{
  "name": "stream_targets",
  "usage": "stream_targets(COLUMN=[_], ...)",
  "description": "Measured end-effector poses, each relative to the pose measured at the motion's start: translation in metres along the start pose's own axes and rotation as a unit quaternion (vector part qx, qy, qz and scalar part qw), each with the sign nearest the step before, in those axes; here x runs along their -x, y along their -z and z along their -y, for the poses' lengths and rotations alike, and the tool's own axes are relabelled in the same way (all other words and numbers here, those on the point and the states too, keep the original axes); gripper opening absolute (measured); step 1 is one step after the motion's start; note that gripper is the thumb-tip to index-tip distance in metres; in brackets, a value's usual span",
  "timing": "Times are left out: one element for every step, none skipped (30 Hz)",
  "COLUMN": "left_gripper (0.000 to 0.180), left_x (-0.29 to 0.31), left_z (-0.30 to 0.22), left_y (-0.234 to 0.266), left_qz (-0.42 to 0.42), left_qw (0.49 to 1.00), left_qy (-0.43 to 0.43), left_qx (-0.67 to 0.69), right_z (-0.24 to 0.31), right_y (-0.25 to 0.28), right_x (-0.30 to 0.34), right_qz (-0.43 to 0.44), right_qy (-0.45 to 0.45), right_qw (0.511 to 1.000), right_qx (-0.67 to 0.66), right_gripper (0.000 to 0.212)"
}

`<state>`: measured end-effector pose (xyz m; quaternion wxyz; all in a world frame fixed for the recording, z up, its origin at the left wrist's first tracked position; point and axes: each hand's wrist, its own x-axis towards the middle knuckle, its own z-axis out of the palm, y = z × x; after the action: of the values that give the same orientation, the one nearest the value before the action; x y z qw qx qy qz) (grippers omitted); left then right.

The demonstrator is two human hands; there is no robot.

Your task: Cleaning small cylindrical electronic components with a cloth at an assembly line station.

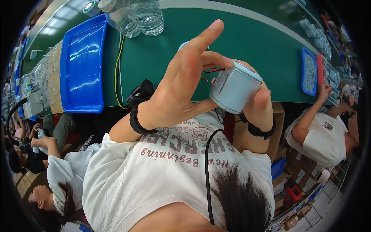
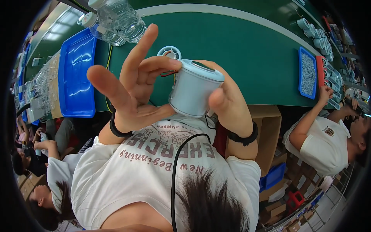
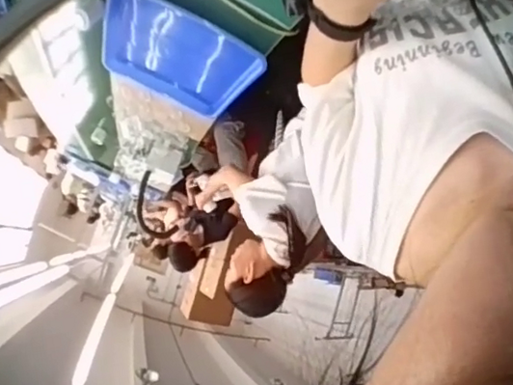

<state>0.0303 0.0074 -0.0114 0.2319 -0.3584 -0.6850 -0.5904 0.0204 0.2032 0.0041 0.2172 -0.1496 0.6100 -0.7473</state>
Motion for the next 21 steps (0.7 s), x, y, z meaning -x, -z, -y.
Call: stream_targets(left_gripper=[0.116,0.117,0.117,0.114,0.111,0.109,0.109,0.102,0.095,0.088,0.088,0.076,0.066,0.056,0.056,0.051,0.047,0.043,0.043,0.042,0.042], left_x=[-0.001,-0.001,-0.003,-0.005,-0.007,-0.008,-0.007,-0.004,0.000,0.001,0.000,0.001,0.005,0.007,0.009,0.011,0.013,0.013,0.013,0.014,0.015], left_z=[-0.002,-0.003,-0.002,0.000,0.003,0.004,0.002,-0.002,-0.006,-0.007,-0.005,-0.001,0.002,0.004,0.005,0.006,0.006,0.007,0.008,0.008,0.008], left_y=[-0.006,-0.009,-0.008,-0.008,-0.008,-0.007,-0.003,0.006,0.015,0.021,0.025,0.027,0.027,0.027,0.027,0.026,0.025,0.023,0.023,0.024,0.025], left_qz=[-0.033,-0.067,-0.068,-0.076,-0.085,-0.094,-0.094,-0.068,-0.042,-0.018,-0.020,-0.039,-0.056,-0.070,-0.071,-0.069,-0.068,-0.064,-0.065,-0.060,-0.056], left_qw=[0.999,0.996,0.996,0.995,0.993,0.991,0.990,0.996,0.998,0.998,0.998,0.996,0.991,0.985,0.986,0.983,0.979,0.975,0.976,0.977,0.977], left_qy=[0.020,0.040,0.038,0.011,-0.016,-0.044,-0.046,-0.009,0.029,0.064,0.056,0.085,0.118,0.149,0.145,0.161,0.176,0.192,0.187,0.188,0.191], left_qx=[0.023,0.046,0.047,0.061,0.075,0.089,0.092,0.065,0.037,0.010,0.012,-0.010,-0.032,-0.049,-0.048,-0.063,-0.077,-0.093,-0.089,-0.083,-0.079], right_z=[-0.001,0.000,0.002,0.003,0.003,0.004,0.006,0.008,0.010,0.012,0.015,0.016,0.008,0.001,-0.003,-0.004,-0.010,-0.019,-0.025,-0.030,-0.036], right_y=[0.002,0.003,0.005,0.006,0.009,0.012,0.018,0.025,0.034,0.047,0.063,0.082,0.108,0.138,0.167,0.196,0.227,0.257,0.277,0.297,0.313], right_x=[-0.002,-0.005,-0.009,-0.011,-0.013,-0.015,-0.017,-0.018,-0.019,-0.021,-0.024,-0.028,-0.035,-0.041,-0.049,-0.054,-0.056,-0.056,-0.054,-0.052,-0.052], right_qz=[0.029,0.029,0.050,0.069,0.088,0.085,0.064,0.043,0.022,0.020,-0.057,-0.133,-0.217,-0.303,-0.358,-0.410,-0.440,-0.470,-0.473,-0.484,-0.493], right_qy=[-0.022,-0.021,-0.028,-0.034,-0.040,-0.039,-0.040,-0.041,-0.041,-0.038,-0.028,-0.016,0.009,0.033,0.011,-0.012,-0.022,-0.033,-0.030,-0.037,-0.044], right_qw=[0.999,0.999,0.997,0.994,0.988,0.989,0.991,0.993,0.994,0.995,0.998,0.989,0.962,0.917,0.859,0.783,0.745,0.705,0.701,0.684,0.670], right_qx=[-0.016,-0.014,-0.048,-0.083,-0.117,-0.115,-0.109,-0.103,-0.097,-0.090,-0.011,0.068,0.163,0.258,0.365,0.467,0.501,0.530,0.533,0.544,0.553], right_gripper=[0.092,0.092,0.090,0.087,0.085,0.085,0.085,0.085,0.084,0.084,0.082,0.081,0.078,0.075,0.078,0.081,0.082,0.083,0.083,0.086,0.088])
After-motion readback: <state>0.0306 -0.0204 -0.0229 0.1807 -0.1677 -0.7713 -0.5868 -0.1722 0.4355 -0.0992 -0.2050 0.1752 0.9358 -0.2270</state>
